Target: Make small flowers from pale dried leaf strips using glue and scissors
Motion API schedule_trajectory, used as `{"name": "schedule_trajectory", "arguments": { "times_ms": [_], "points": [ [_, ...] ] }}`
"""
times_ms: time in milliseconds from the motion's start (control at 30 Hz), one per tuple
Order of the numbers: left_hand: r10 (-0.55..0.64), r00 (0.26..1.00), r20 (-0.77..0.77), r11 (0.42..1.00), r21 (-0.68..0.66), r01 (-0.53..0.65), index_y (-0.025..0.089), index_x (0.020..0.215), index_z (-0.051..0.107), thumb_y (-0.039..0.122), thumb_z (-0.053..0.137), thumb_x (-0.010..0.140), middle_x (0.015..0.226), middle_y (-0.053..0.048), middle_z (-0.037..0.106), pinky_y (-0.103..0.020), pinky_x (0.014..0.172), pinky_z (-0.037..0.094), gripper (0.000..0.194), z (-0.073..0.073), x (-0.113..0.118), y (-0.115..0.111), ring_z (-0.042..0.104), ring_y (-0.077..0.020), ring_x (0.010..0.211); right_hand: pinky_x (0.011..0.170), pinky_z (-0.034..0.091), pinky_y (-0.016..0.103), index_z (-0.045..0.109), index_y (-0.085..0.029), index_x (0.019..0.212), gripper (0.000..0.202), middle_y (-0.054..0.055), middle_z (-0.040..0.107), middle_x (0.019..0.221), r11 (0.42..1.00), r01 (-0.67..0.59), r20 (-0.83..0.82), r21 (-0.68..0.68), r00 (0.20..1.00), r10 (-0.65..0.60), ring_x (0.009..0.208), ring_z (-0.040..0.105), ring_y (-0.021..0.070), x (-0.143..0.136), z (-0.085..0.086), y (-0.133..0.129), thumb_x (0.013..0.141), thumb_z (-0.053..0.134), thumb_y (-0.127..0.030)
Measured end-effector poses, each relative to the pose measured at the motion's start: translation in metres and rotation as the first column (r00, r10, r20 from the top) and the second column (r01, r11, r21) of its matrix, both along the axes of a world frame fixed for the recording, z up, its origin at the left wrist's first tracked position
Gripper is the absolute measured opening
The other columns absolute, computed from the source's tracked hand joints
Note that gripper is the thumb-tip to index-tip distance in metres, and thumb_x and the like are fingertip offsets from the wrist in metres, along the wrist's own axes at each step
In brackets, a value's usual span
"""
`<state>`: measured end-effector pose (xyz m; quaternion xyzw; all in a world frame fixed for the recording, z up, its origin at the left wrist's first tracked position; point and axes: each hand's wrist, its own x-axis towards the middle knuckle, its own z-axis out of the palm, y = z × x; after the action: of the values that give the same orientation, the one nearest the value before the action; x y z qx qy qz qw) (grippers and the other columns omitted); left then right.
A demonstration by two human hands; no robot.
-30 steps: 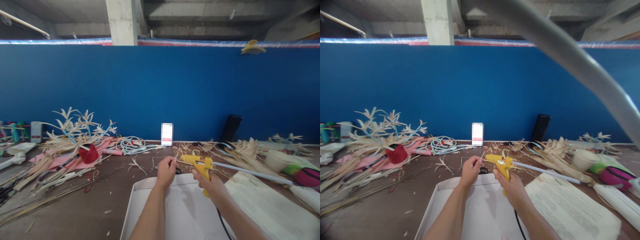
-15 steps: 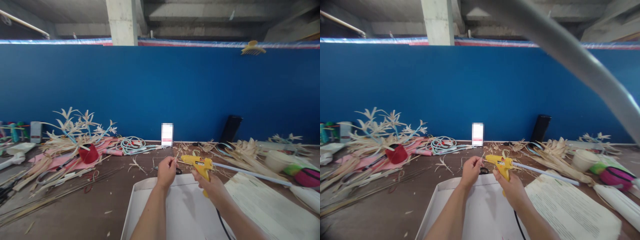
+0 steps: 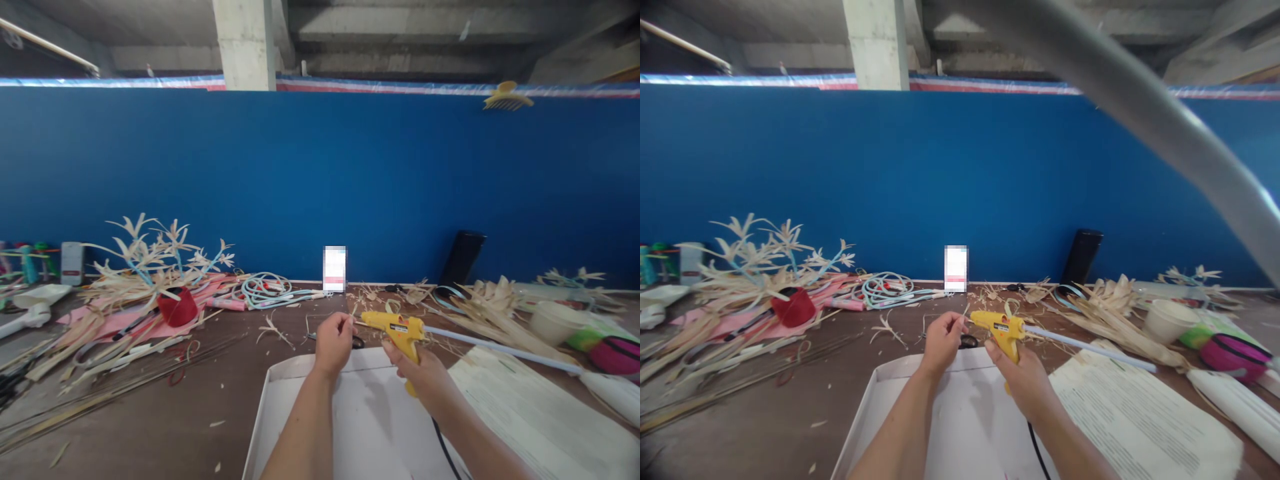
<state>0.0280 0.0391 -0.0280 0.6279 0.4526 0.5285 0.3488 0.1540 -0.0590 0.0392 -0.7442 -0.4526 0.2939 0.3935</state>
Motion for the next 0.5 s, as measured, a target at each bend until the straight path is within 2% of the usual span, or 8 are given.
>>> {"name": "schedule_trajectory", "arguments": {
  "times_ms": [233,500],
  "points": [
    [-0.001,1.0,0.004,1.0,-0.003,0.001,0.018,0.078,0.063,0.031,0.044,0.081,0.065,0.0,0.064,-0.022,0.056,0.038,0.023,0.0005,-0.0005,-0.0013,0.052,-0.0107,0.055,0.05,0.039,0.025,0.065,-0.016,0.087,0.049,0.004,0.062,0.068,1.0,-0.003,0.043,0.013,0.999,0.002,0.061,0.057,0.0186,0.0011,-0.0008,0.0006,0.067,0.05,-0.058],
    [0.001,1.0,0.006,1.0,-0.007,-0.001,0.018,0.078,0.063,0.031,0.045,0.081,0.065,0.0,0.064,-0.022,0.058,0.039,0.022,0.0018,-0.0004,-0.0012,0.053,-0.0109,0.057,0.052,0.04,0.026,0.065,-0.017,0.09,0.05,0.004,0.063,0.066,1.0,-0.019,0.052,0.002,0.998,0.019,0.062,0.058,0.0195,0.0032,-0.0025,0.0013,0.067,0.05,-0.059]
  ]
}}
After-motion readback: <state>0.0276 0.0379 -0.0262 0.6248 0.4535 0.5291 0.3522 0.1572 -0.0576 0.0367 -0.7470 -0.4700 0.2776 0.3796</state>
